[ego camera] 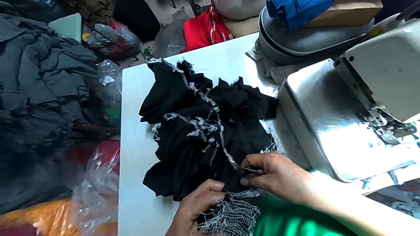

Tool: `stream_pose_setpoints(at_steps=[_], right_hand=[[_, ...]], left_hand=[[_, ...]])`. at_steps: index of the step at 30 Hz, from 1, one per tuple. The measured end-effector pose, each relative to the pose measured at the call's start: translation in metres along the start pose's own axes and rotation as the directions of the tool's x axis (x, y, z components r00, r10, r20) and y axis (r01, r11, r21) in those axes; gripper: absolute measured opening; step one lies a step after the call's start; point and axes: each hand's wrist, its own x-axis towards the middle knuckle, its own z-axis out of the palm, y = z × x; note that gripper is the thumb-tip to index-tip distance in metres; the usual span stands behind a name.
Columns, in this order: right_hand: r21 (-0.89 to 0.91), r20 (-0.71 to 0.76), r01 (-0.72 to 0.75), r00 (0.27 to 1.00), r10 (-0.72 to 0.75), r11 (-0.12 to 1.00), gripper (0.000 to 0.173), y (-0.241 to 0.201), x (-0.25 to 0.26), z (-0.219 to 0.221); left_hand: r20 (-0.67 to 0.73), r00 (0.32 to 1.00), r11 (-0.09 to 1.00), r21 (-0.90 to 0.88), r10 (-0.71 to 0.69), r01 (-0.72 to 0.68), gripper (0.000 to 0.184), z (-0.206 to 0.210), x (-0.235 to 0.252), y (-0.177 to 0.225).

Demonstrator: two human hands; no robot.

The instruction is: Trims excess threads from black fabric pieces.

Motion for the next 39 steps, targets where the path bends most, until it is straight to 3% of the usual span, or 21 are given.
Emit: stream_pose_setpoints(at_steps=[6,10,14,17,21,25,28,32,36,39], right_hand=[[0.065,-0.023,0.044,0.999,-0.042,0.997,0.018,-0.002,-0.001,0.003],[-0.051,-0.103,0.126,0.986,-0.131,0.991,0.020,-0.002,-0.004,0.005],[-0.171,-0.074,0.333,0.934,-0.349,0.927,0.019,-0.006,-0.011,0.010],[-0.173,0.006,0.405,0.912,-0.410,0.898,0.027,-0.012,-0.016,0.010],[-0.201,0.027,0.420,0.905,-0.424,0.885,0.030,-0.012,-0.018,0.009],[-0.233,0.039,0.416,0.907,-0.419,0.879,0.032,-0.013,-0.018,0.011],[-0.229,0.076,0.418,0.908,-0.412,0.879,0.033,-0.014,-0.017,0.010],[-0.173,0.102,0.427,0.904,-0.415,0.888,0.031,-0.015,-0.015,0.006],[-0.148,0.029,0.407,0.913,-0.407,0.901,0.027,-0.014,-0.017,-0.002],[-0.269,-0.114,0.380,0.900,-0.421,0.885,0.021,-0.003,-0.021,-0.011]], left_hand=[[-0.143,0.988,0.998,0.013,-0.058,0.060,0.037,-0.007,-0.010,-0.001],[-0.033,0.997,0.997,-0.041,0.063,-0.064,0.032,-0.014,-0.014,0.018],[0.006,1.000,0.998,0.063,0.002,-0.002,0.038,-0.008,-0.010,0.032],[-0.027,1.000,0.990,0.142,-0.004,0.008,0.041,-0.005,-0.004,0.029],[-0.072,0.997,0.999,0.010,-0.042,0.043,0.040,-0.002,0.001,0.024],[-0.115,0.985,0.981,-0.159,-0.132,0.113,0.052,0.002,0.003,0.023],[-0.065,0.984,0.983,-0.094,-0.163,0.157,0.053,-0.004,0.000,0.021],[-0.003,0.997,0.997,0.000,-0.083,0.083,0.041,-0.012,-0.001,0.010],[-0.081,0.995,0.998,0.001,-0.059,0.059,0.034,-0.008,0.003,0.011],[-0.127,0.991,0.999,-0.028,-0.043,0.039,0.039,-0.008,0.004,0.010]])
